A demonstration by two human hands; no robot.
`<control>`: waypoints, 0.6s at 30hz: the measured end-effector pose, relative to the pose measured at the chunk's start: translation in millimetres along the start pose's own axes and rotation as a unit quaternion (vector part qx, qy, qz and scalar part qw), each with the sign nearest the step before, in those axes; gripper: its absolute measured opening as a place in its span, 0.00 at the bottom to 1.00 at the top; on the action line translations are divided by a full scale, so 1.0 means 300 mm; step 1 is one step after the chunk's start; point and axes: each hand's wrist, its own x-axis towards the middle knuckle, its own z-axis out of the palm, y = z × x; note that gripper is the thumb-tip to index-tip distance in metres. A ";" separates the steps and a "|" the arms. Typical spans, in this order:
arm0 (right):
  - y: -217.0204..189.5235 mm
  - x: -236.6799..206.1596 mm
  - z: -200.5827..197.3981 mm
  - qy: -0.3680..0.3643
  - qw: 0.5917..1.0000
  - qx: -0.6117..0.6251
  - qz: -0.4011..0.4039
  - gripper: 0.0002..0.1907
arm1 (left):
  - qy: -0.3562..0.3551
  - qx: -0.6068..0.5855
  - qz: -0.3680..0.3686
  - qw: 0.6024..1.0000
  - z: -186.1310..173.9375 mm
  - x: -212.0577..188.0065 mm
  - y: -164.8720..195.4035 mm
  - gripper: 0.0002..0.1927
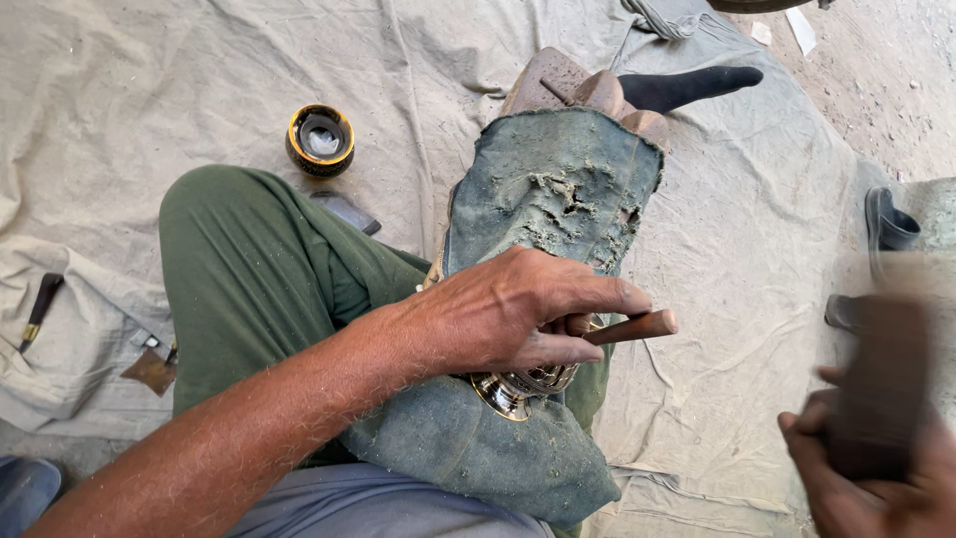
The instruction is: The person sits on the ground with a sandbag on their lap and embosses a decorative pattern into a small brass vessel. They hold a punch against the metal with one hand and strike it with a wooden mallet in the other, repositioning the punch and rotating the vessel to work different areas of the pattern.
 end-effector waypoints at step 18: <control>-0.207 0.043 -0.044 -0.117 0.979 -0.170 -0.002 0.20 | 0.015 -0.006 0.009 1.000 -0.009 -0.006 -0.001 0.31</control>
